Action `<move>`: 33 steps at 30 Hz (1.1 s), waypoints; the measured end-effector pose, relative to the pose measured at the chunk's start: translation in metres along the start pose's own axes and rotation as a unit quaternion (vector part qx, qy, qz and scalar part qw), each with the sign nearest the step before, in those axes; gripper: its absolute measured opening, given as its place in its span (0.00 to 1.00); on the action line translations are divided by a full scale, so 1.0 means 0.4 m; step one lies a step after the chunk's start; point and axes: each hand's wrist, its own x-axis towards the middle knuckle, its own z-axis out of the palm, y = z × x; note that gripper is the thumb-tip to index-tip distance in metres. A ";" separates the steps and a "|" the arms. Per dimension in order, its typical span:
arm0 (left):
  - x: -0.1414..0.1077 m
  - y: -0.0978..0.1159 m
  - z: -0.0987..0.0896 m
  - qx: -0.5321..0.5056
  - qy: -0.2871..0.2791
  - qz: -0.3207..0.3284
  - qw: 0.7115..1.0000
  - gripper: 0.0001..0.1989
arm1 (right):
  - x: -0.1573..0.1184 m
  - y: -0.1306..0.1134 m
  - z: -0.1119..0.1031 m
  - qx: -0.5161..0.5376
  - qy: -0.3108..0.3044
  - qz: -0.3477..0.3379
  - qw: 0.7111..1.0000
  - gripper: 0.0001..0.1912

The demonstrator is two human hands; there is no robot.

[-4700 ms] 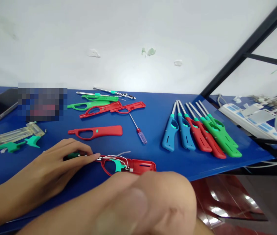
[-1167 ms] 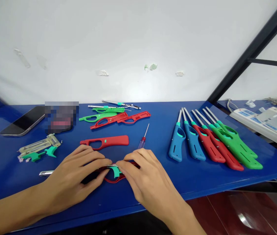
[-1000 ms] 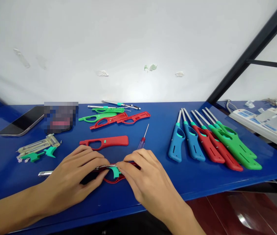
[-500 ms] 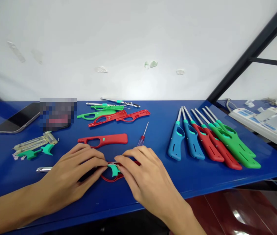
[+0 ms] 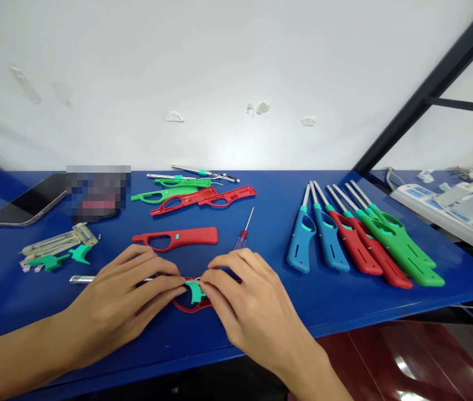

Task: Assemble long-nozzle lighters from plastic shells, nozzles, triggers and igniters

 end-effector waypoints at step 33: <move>-0.001 0.003 0.006 -0.017 0.007 -0.007 1.000 0.08 | 0.013 -0.002 -0.005 0.038 -0.012 0.025 0.999 0.02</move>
